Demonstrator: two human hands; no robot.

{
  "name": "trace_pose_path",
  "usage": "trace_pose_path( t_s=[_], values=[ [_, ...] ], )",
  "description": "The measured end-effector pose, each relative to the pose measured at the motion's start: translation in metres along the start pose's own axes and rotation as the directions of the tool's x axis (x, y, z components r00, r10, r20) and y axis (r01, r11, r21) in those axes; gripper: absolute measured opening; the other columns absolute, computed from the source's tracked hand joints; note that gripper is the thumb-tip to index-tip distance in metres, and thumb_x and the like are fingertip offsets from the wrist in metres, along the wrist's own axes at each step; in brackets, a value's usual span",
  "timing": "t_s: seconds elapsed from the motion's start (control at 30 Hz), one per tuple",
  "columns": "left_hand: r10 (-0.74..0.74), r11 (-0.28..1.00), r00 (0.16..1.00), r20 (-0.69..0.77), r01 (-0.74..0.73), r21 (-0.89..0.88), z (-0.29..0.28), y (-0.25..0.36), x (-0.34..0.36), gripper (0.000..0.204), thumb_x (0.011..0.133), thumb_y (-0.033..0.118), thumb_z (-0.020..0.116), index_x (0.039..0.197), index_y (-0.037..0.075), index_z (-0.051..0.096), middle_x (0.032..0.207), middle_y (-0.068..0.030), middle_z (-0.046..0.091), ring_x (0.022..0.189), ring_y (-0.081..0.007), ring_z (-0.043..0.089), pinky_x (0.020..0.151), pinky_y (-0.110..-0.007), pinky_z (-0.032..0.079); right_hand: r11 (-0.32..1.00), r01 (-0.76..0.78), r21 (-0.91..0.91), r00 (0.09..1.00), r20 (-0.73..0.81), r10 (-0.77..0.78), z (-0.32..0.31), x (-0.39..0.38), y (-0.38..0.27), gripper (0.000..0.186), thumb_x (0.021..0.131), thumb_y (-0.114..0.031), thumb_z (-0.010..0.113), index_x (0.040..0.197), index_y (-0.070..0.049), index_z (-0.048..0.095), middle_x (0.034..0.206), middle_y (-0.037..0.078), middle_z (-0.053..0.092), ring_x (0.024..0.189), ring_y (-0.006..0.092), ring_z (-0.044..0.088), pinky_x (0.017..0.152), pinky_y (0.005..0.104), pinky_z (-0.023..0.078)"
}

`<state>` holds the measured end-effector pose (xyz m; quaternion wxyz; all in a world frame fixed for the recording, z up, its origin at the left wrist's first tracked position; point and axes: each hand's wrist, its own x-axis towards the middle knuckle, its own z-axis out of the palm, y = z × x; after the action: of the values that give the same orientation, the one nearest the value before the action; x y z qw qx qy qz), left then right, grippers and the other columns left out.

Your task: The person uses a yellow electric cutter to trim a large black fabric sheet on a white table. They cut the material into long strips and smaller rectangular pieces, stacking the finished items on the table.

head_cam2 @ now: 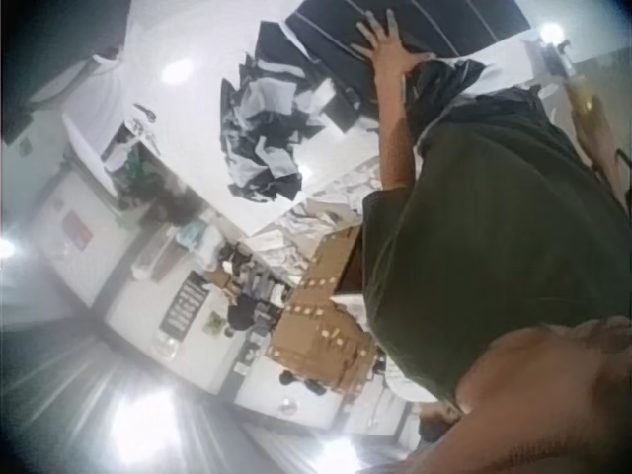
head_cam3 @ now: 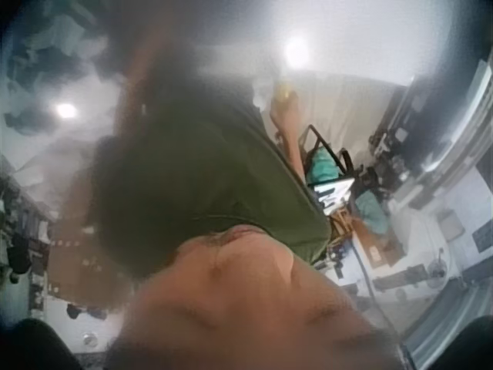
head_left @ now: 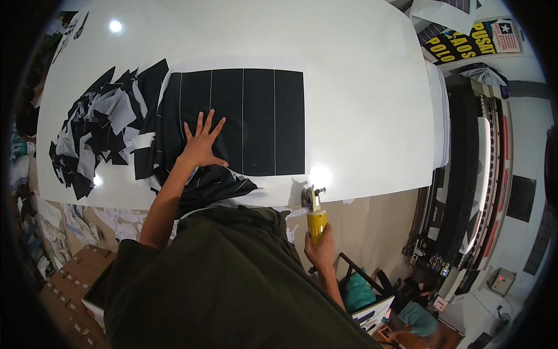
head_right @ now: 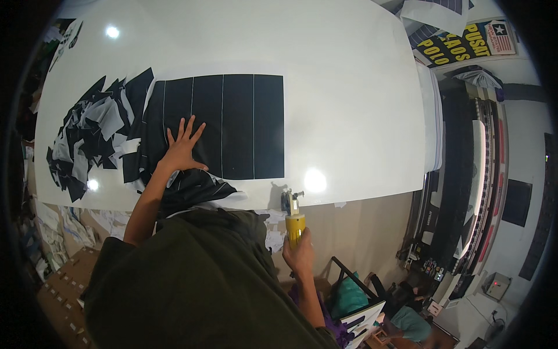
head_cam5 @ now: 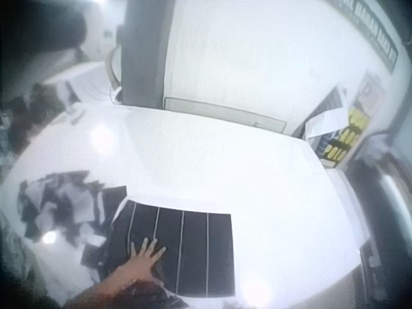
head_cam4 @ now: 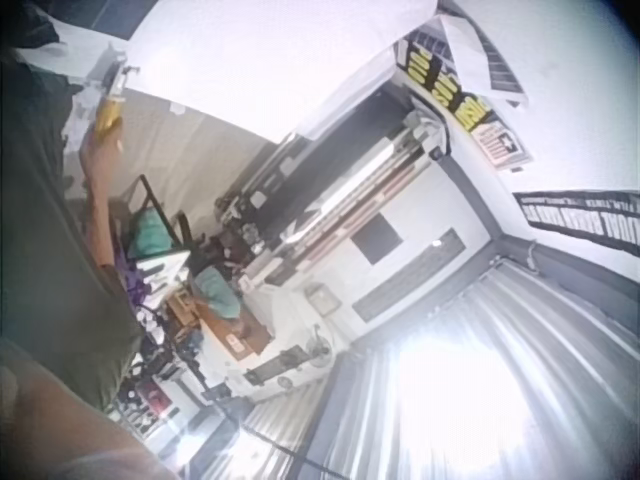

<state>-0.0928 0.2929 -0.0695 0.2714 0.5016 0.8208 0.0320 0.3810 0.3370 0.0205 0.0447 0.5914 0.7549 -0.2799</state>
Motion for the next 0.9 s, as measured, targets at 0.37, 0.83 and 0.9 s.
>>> trace_pose_path(
  t_s=[0.37,0.83,0.9],
  values=[
    [0.015,0.999,1.000,-0.025,-0.016,-0.039,0.000,-0.001,-0.001,0.154,0.039,0.055,0.100,0.169,0.032,0.019,0.177,-0.0129,-0.001,0.161,-0.0433,-0.004,0.117,-0.082,0.002,0.984,0.179,-0.022,0.981,-0.076,-0.181,0.011,0.058,-0.014,0.061,0.093,-0.018,0.074,0.135,0.005,0.038,0.105,0.036,0.062,0.095,0.0565,0.063,0.079,0.0580,0.052],
    [0.010,0.998,0.999,-0.030,-0.011,-0.055,0.003,-0.003,0.000,0.153,0.040,0.054,0.100,0.169,0.032,0.020,0.177,-0.0125,-0.001,0.161,-0.0428,-0.004,0.117,-0.082,0.000,0.978,0.206,0.028,0.978,-0.045,-0.204,0.007,0.087,-0.029,0.059,0.093,-0.019,0.073,0.132,0.010,0.040,0.106,0.034,0.060,0.094,0.0542,0.064,0.078,0.0550,0.053],
    [0.008,0.999,1.000,-0.030,-0.010,-0.054,0.002,-0.003,0.001,0.153,0.041,0.055,0.100,0.169,0.031,0.020,0.177,-0.0126,-0.001,0.161,-0.0427,-0.004,0.117,-0.082,0.000,0.972,0.235,0.025,0.971,-0.051,-0.233,0.005,0.096,-0.034,0.056,0.093,-0.018,0.073,0.130,0.009,0.040,0.103,0.035,0.061,0.092,0.0554,0.064,0.077,0.0559,0.053]
  ],
)
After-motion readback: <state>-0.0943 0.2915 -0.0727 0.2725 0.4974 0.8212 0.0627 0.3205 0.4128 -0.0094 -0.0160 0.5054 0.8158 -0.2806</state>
